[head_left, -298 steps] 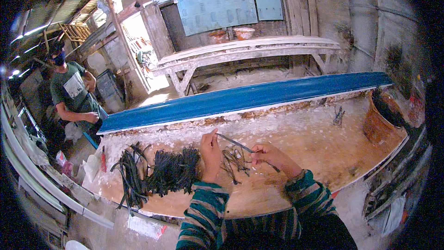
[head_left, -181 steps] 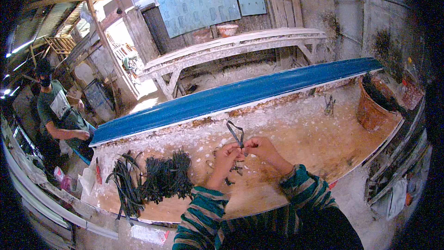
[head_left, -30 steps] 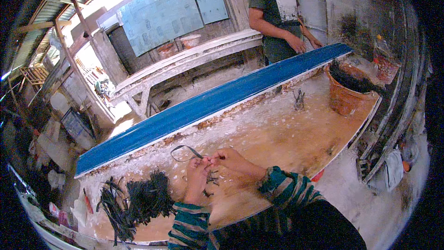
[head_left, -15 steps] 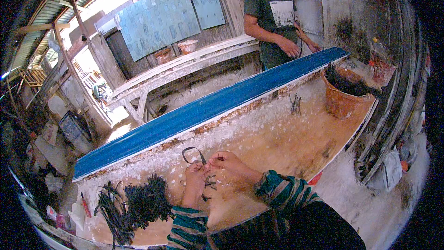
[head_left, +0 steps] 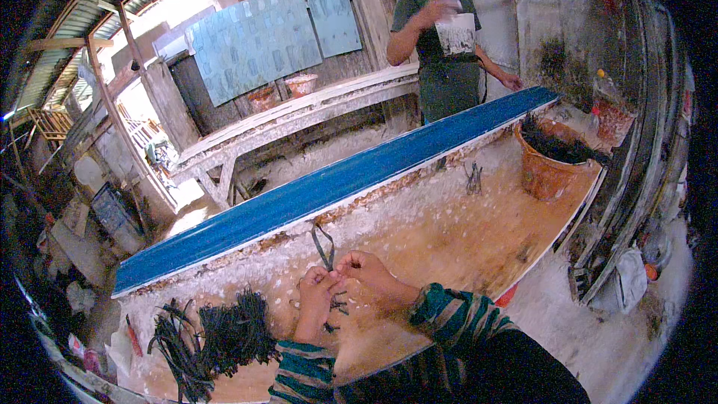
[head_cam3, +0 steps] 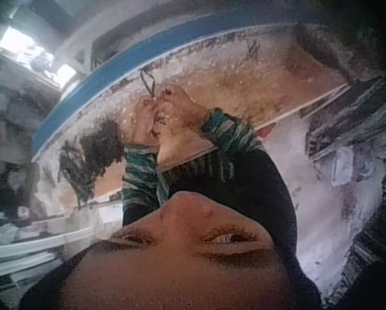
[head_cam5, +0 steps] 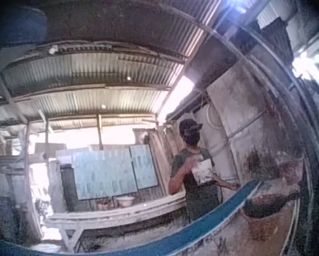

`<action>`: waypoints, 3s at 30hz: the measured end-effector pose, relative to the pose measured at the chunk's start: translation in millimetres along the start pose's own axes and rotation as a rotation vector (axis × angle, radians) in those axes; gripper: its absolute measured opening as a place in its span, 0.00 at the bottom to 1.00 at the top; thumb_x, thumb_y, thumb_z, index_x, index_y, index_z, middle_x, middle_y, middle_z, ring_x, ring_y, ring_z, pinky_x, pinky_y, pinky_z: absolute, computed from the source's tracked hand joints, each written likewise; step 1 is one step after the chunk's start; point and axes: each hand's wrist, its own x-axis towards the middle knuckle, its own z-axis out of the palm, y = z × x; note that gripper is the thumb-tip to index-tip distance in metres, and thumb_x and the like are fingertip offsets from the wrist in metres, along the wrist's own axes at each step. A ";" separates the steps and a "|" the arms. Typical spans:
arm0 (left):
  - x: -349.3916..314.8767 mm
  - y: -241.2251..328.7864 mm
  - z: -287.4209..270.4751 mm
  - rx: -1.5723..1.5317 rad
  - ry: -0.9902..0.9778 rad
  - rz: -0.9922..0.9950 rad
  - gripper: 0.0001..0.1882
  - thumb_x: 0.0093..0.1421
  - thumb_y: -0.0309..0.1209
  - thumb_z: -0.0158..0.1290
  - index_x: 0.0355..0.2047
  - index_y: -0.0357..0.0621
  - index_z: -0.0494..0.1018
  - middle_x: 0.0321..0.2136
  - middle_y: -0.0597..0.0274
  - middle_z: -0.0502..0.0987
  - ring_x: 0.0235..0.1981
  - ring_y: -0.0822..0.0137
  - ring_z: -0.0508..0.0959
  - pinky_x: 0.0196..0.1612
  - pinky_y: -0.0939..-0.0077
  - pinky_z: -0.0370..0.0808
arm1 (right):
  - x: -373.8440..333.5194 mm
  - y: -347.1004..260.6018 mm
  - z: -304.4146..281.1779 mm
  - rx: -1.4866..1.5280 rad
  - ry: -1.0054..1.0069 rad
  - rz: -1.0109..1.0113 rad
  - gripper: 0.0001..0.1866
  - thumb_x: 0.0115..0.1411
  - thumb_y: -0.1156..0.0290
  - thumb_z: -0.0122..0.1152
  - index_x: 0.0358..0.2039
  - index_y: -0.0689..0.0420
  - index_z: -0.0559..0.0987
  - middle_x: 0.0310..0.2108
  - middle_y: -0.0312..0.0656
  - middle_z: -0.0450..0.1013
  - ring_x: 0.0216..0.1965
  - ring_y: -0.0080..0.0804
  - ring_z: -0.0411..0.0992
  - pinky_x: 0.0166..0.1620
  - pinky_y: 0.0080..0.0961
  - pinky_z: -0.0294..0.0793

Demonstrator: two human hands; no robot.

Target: The person ties black cable ties into loops by hand at a workbench. A coworker in the background paints a long white trim piece with a brush. The person continues looping the ties while the coworker moves the trim piece.

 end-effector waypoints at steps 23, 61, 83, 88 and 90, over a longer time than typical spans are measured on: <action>-3.2 4.5 -1.2 -0.054 0.038 -0.073 0.03 0.52 0.23 0.50 0.29 0.39 0.71 0.25 0.64 0.74 0.26 0.73 0.74 0.31 0.80 0.74 | -12.3 -23.6 4.5 -0.776 0.001 -0.708 0.10 0.49 0.73 0.52 0.34 0.57 0.73 0.36 0.41 0.70 0.35 0.37 0.70 0.36 0.26 0.70; -2.6 8.4 -3.0 0.129 -0.074 0.001 0.07 0.53 0.22 0.50 0.33 0.35 0.70 0.31 0.58 0.75 0.32 0.70 0.75 0.36 0.81 0.74 | -12.2 -24.3 6.5 -0.675 0.046 -0.521 0.05 0.55 0.74 0.48 0.32 0.58 0.70 0.28 0.47 0.68 0.31 0.45 0.68 0.33 0.32 0.68; -3.7 10.0 -2.9 0.148 -0.014 0.003 0.08 0.53 0.22 0.50 0.34 0.33 0.70 0.30 0.57 0.75 0.29 0.70 0.75 0.34 0.81 0.73 | -10.5 -27.3 10.0 -0.660 0.045 -0.498 0.06 0.56 0.71 0.48 0.32 0.58 0.72 0.28 0.45 0.70 0.31 0.43 0.69 0.33 0.31 0.68; -4.9 10.1 -1.4 0.114 -0.030 -0.003 0.08 0.53 0.22 0.50 0.34 0.33 0.70 0.31 0.57 0.75 0.30 0.70 0.75 0.35 0.80 0.74 | -10.7 -22.9 6.8 -0.667 0.054 -0.490 0.06 0.56 0.71 0.49 0.31 0.58 0.72 0.28 0.46 0.70 0.30 0.43 0.69 0.33 0.30 0.68; -4.8 10.1 -2.3 0.119 -0.037 0.000 0.08 0.53 0.22 0.50 0.34 0.33 0.70 0.31 0.57 0.75 0.30 0.70 0.75 0.36 0.80 0.74 | -11.4 -25.2 7.1 -0.655 0.036 -0.493 0.05 0.56 0.72 0.49 0.31 0.58 0.72 0.28 0.45 0.70 0.30 0.42 0.69 0.33 0.30 0.68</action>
